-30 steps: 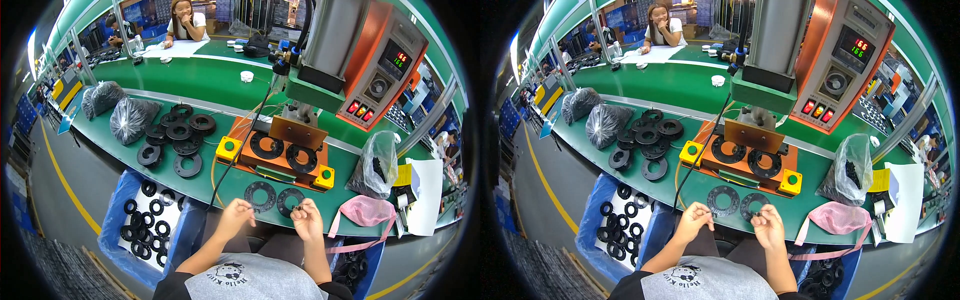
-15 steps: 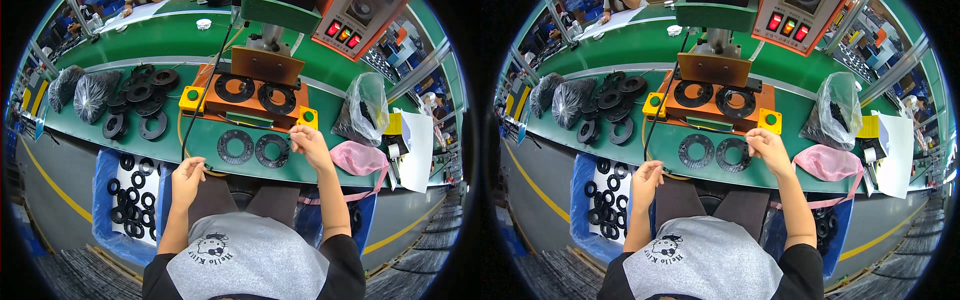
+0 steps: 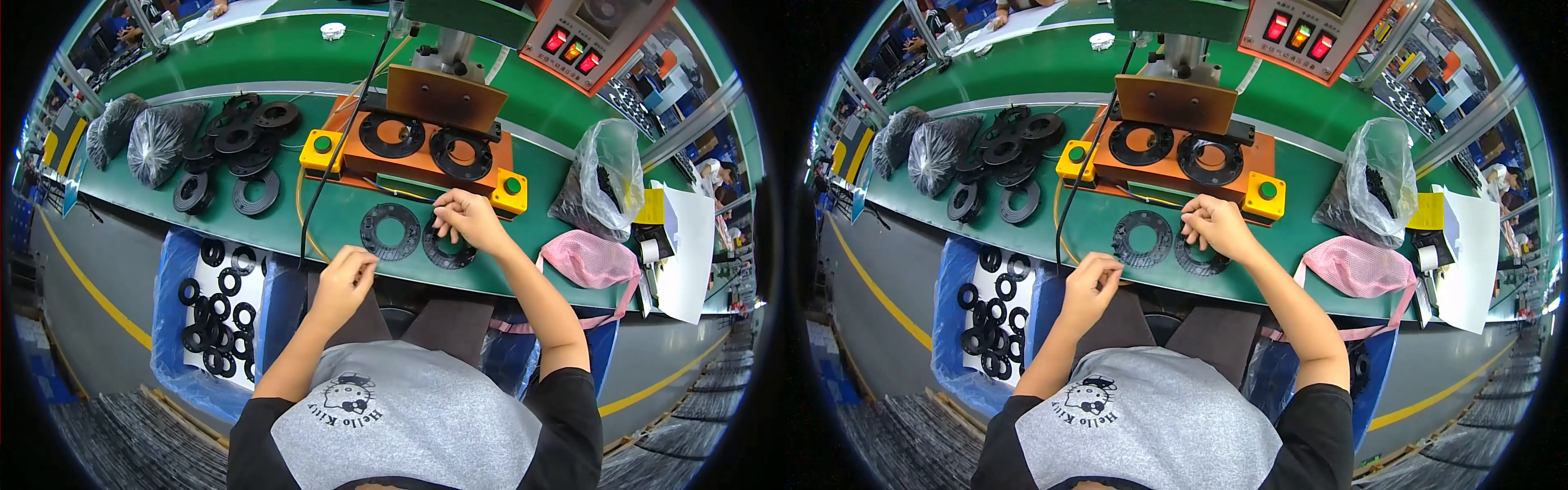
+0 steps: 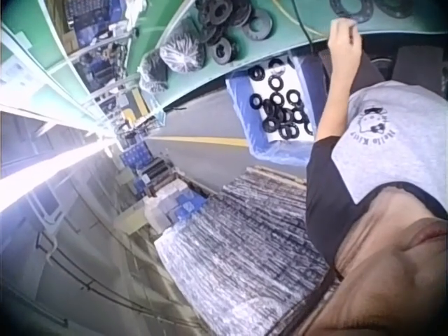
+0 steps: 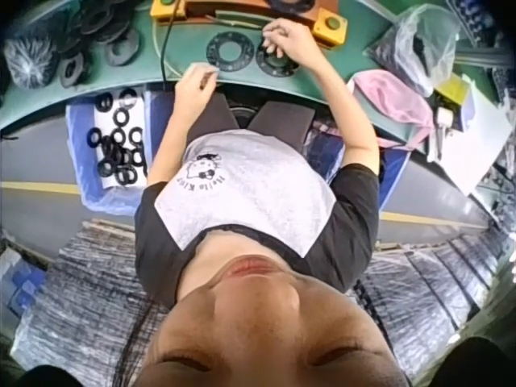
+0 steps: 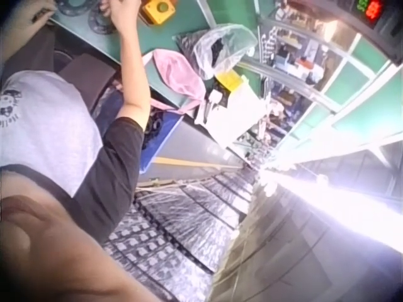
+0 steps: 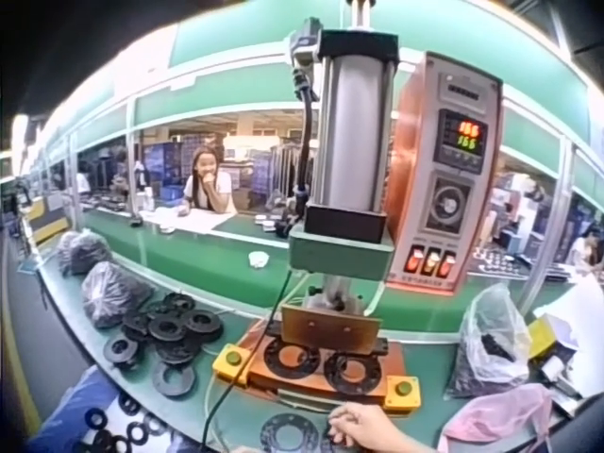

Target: The person assembles black circular plastic components by hand using a specialized assembly jig at a factory workstation.

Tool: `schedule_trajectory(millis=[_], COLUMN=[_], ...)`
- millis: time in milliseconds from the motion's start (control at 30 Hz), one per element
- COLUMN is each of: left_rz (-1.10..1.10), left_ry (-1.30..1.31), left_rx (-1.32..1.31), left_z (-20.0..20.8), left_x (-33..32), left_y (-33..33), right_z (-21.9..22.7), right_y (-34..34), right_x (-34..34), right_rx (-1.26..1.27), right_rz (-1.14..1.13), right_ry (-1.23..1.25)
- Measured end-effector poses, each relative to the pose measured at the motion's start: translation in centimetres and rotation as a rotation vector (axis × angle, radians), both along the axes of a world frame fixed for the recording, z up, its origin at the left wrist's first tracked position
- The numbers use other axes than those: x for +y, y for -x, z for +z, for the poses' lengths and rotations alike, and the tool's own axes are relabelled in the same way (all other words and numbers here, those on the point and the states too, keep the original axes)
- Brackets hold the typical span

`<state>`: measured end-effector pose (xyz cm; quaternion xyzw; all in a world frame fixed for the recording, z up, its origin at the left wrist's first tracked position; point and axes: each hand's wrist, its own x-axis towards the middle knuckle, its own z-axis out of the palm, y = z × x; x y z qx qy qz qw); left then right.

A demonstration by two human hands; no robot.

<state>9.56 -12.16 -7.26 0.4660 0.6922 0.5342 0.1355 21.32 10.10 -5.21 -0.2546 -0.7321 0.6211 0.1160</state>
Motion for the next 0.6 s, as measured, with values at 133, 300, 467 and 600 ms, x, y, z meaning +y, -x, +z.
schedule_trajectory(millis=[133, 300, 467, 600], left_rz=[-0.093, -0.134, -0.120, -0.087], left_ry=[-0.014, -0.085, -0.012, 0.049], left_rx=[0.023, 0.247, 0.368, 0.379], left_z=[-0.9, -2.0, -2.4, -2.6], left_x=[1.7, 4.3, 5.5, 5.7], left_y=[-0.8, -1.9, -2.1, -2.2], right_z=[-0.4, -2.5, -2.8, -2.1], right_y=[0.1, -0.3, -0.8, -0.8], right_x=[-0.1, 0.2, 1.1, 1.4], right_rx=[-0.105, 0.041, 0.055, 0.003], right_rz=[0.038, 0.017, 0.111, 0.184], right_ry=[-0.365, -0.585, -0.645, -0.622])
